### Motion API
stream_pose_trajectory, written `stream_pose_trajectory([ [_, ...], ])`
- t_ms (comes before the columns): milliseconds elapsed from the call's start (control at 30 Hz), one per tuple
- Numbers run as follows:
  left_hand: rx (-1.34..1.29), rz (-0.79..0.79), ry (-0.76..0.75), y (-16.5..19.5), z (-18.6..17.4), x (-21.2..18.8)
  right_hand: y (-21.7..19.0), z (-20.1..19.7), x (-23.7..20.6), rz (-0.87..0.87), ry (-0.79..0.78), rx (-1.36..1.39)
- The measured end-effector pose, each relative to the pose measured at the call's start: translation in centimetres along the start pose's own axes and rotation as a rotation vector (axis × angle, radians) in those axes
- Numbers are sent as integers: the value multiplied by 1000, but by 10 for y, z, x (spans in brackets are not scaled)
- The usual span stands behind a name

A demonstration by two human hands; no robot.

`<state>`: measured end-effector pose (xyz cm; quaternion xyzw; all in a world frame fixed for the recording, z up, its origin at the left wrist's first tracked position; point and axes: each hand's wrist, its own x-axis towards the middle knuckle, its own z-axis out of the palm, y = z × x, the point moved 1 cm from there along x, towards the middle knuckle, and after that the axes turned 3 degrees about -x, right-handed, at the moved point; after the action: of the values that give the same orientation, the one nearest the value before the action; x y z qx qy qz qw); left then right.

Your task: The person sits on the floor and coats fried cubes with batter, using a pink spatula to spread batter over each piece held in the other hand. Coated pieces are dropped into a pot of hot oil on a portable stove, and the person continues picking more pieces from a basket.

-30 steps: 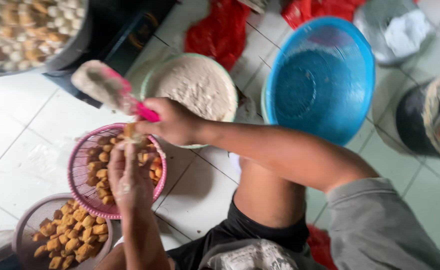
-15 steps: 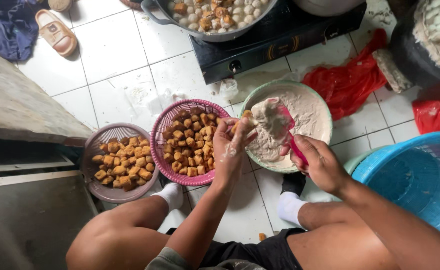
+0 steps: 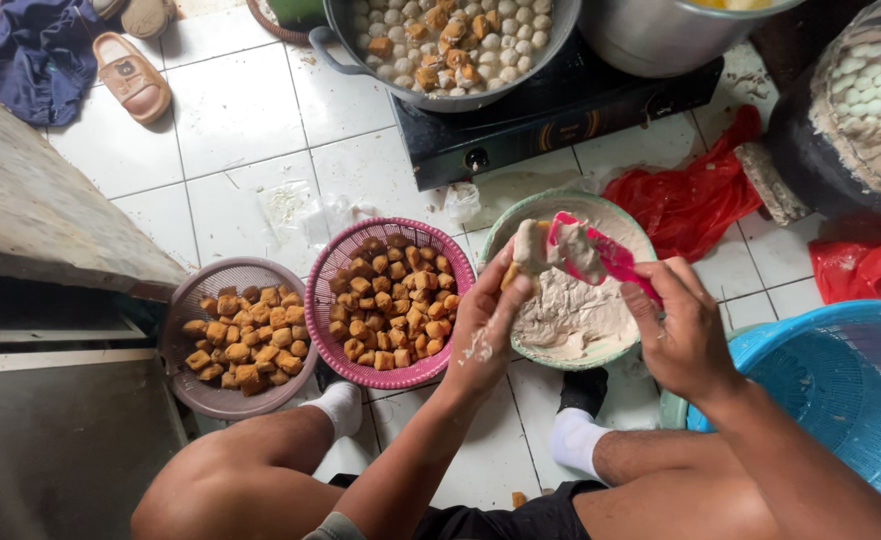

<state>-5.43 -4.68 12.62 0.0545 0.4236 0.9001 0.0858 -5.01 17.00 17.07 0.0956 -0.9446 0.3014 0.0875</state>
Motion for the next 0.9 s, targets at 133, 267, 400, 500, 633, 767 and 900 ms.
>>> stream_pose_trajectory([
  [133,-65,30,-178,-7,-6,-3,-6,2,-4,8,21,24],
  [267,-106,-39,-30,-23,-19,3,-14,2,-7,-142,112,-38],
  [400,-215,-9,15,-21,-27,6,-16,0,-7,-235,157,-98],
  [500,-89,176,79,4,-30,8,-12,-7,-2,-158,124,-171],
  [633,1081,546,280,43,-30,9,-18,-10,-4,10,69,-57],
  [767,1334,617,244,51,-20,8,-36,0,-16,-244,66,-112],
  [900,1031,588,125,37,-25,4,-29,5,-15,-57,-114,-23],
])
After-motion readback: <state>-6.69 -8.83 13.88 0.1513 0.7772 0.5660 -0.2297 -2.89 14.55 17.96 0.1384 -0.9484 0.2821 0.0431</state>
